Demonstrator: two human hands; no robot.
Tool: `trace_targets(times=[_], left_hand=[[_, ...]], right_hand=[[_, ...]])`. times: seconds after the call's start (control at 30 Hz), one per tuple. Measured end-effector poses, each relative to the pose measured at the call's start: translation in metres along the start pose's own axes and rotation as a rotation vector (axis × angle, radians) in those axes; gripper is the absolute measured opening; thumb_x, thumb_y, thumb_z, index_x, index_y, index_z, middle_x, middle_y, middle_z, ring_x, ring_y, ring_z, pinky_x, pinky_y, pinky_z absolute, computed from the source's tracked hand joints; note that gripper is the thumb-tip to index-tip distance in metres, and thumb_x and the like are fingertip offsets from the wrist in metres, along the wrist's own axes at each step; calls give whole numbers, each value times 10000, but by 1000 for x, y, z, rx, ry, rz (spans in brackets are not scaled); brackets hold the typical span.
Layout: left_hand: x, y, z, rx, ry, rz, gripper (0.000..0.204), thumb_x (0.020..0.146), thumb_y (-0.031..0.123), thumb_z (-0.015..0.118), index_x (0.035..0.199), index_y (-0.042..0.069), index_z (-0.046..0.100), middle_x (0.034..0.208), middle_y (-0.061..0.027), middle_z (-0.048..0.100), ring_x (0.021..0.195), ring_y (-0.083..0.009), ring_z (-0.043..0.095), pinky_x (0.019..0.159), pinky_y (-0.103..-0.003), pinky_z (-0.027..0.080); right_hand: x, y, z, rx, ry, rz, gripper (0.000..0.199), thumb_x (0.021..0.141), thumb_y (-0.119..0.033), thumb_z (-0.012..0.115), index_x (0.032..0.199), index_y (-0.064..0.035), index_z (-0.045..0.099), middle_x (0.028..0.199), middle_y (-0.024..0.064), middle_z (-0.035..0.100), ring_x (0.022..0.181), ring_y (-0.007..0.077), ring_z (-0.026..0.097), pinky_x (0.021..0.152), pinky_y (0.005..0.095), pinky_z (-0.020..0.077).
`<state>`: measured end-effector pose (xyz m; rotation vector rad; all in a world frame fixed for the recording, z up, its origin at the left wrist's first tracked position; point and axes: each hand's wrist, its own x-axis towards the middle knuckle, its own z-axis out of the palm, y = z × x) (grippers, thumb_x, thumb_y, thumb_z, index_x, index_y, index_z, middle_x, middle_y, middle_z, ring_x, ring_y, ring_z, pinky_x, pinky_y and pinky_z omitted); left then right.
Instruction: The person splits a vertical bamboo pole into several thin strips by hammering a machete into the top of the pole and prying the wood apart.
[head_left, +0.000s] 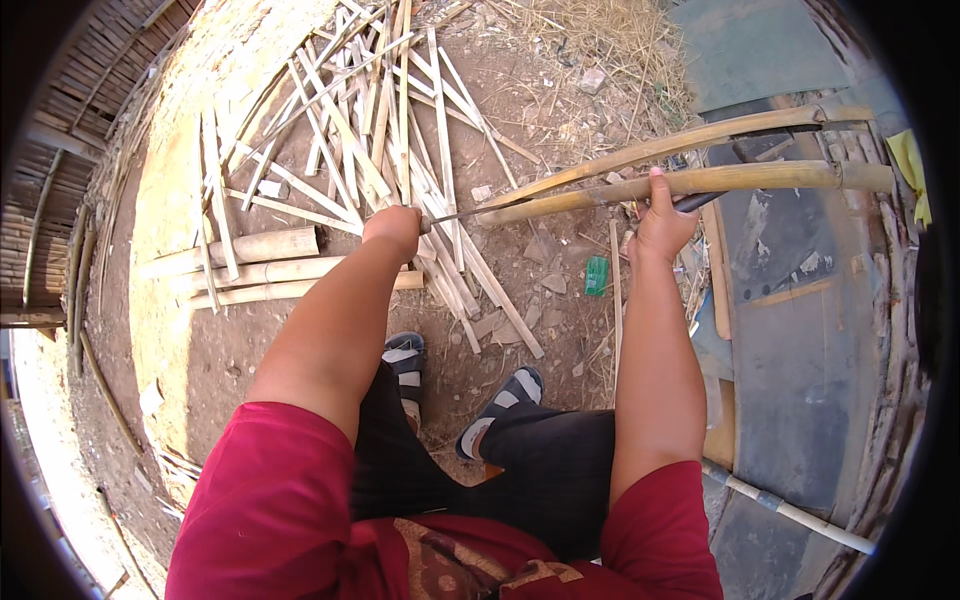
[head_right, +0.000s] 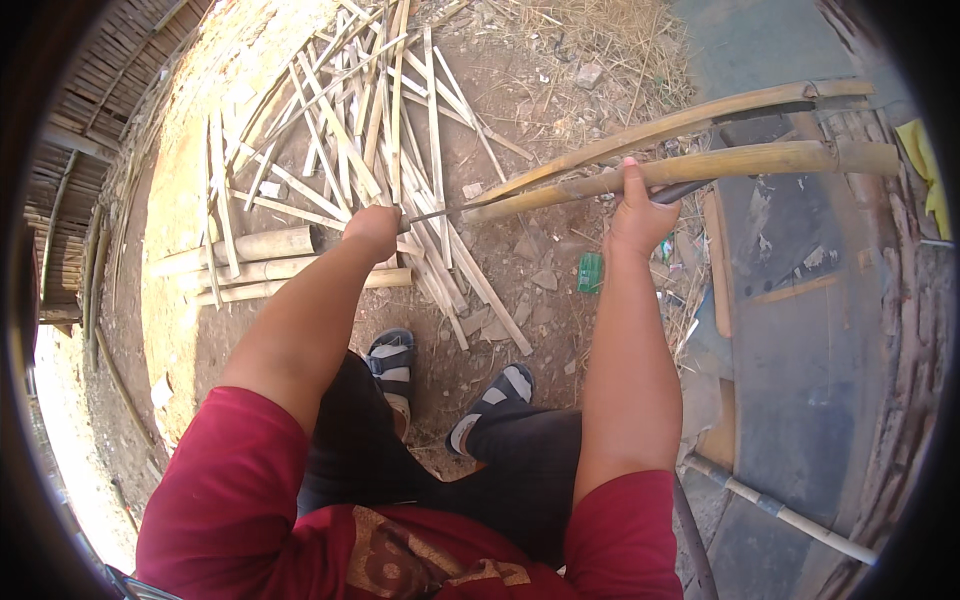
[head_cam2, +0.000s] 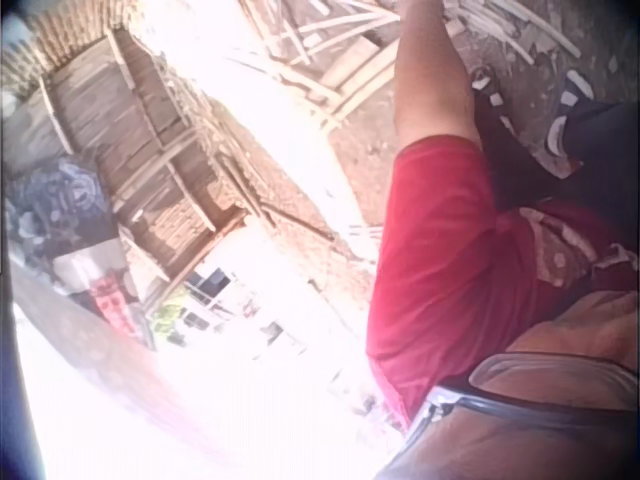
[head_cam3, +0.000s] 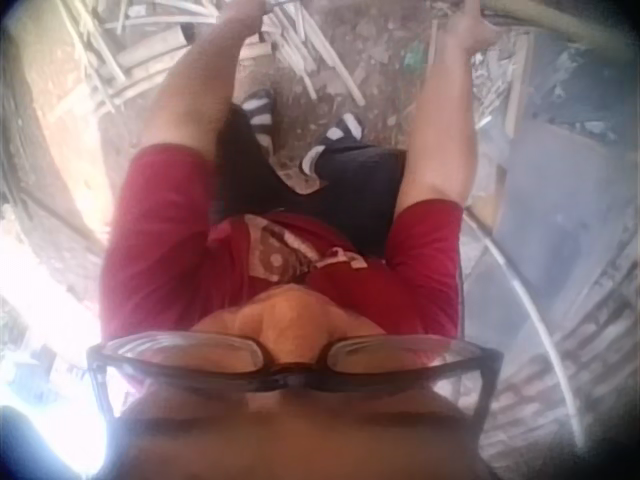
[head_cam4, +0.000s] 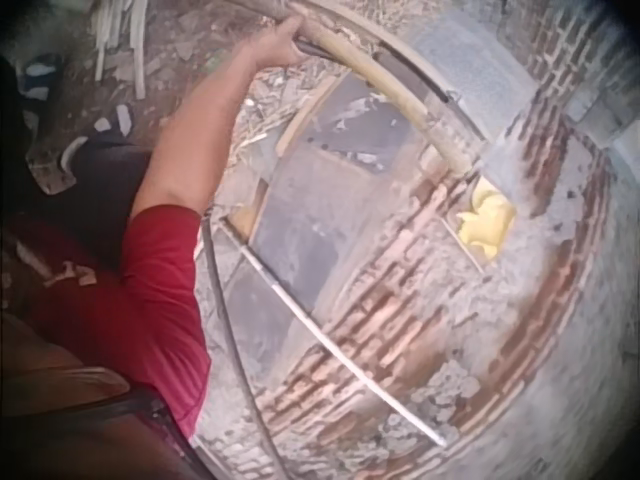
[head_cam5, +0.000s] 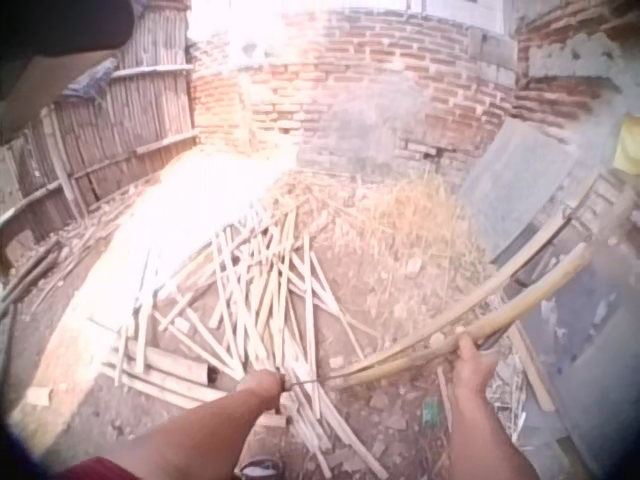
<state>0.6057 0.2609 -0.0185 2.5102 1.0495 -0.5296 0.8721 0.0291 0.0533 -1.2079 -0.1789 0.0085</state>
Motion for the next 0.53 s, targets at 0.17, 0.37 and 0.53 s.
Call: trace_targets(times=[0.17, 0.37, 0.53], left_hand=[[0, -22, -18, 84, -52, 121, 271, 862, 116, 656, 1124, 87, 720, 1131, -176, 732, 1106, -352, 688, 944, -445, 553], [-15, -27, -40, 37, -98, 144, 313, 813, 129, 669, 1113, 54, 716, 1093, -206, 732, 1074, -380, 689, 938, -458, 545], [-26, -31, -45, 11, -63, 129, 314, 804, 125, 666, 1104, 49, 719, 1118, -217, 729, 1077, -377, 690, 950, -453, 541]], right_hand=[[19, -39, -22, -24, -65, -39, 376, 894, -29, 758, 1209, -21, 553, 1049, 93, 675, 913, 212, 713, 733, 320, 629], [-3, -80, -17, 33, -142, -36, 424, 889, -83, 761, 1250, -3, 553, 1211, 182, 696, 1063, 264, 717, 790, 324, 609], [-1, -88, -23, 14, -198, -28, 486, 904, -137, 740, 1313, -9, 512, 1227, 184, 696, 1072, 280, 718, 851, 373, 613]])
